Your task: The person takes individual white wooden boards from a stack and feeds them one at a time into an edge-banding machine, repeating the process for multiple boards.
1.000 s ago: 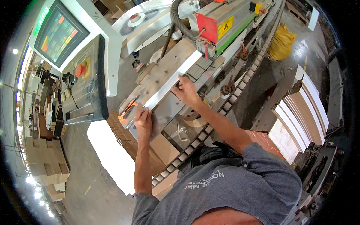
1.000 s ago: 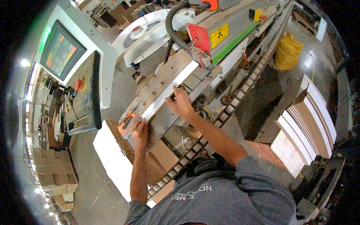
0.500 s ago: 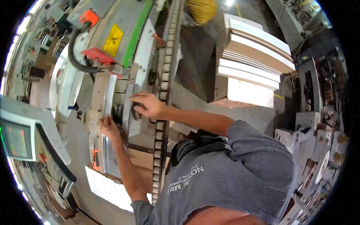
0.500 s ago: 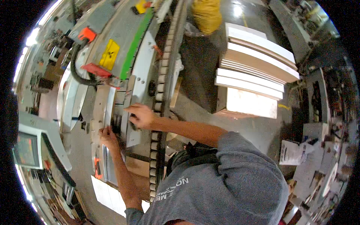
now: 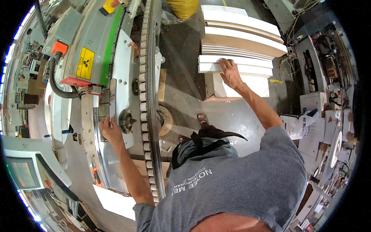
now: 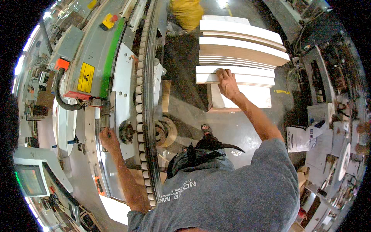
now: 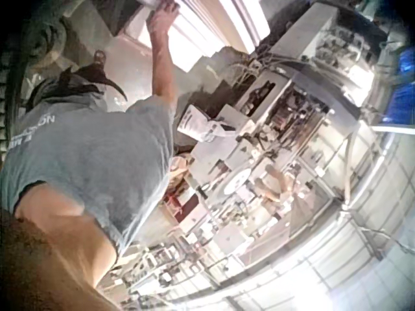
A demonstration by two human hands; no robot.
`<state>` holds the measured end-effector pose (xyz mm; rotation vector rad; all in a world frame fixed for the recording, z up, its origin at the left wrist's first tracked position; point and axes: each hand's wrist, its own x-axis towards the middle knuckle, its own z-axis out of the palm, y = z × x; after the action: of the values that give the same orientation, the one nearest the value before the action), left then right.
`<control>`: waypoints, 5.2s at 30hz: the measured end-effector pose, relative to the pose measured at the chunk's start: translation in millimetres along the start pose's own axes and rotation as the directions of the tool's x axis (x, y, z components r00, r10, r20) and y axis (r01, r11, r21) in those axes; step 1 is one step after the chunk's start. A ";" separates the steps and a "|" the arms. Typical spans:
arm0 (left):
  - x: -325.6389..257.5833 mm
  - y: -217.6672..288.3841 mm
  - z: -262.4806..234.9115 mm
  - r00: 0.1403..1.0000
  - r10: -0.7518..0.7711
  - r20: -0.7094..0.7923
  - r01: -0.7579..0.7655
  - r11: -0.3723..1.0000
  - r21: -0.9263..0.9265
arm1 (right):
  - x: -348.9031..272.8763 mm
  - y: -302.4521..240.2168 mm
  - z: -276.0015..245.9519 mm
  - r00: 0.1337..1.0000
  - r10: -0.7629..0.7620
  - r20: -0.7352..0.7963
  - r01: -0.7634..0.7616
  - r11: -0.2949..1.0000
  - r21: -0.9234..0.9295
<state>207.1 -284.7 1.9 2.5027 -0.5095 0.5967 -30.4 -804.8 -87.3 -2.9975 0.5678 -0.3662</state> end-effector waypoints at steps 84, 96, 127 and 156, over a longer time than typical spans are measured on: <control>-113.4 -97.3 -132.6 0.961 -0.158 -0.225 0.192 0.972 0.135 | 72.6 -539.7 0.5 0.898 -0.419 -0.130 0.215 0.160 0.964; -36.0 -128.4 -43.6 0.970 -0.142 -0.197 0.132 0.989 -0.064 | 25.3 -337.8 -42.7 0.929 -0.369 -0.019 0.154 0.339 0.928; -26.6 168.6 -47.1 0.784 0.554 0.278 -0.462 0.822 -0.334 | -27.5 -147.7 -32.2 0.761 -0.649 -0.023 0.596 0.684 0.421; -199.6 -124.1 -202.7 0.978 0.054 -0.204 -0.004 0.971 0.240 | -39.8 -568.3 -15.3 0.712 -0.699 -0.070 0.159 0.063 0.985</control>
<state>35.2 -26.4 9.7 2.6164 -0.4164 0.9725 129.9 -262.4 -18.1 -1.6985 -0.5802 0.0210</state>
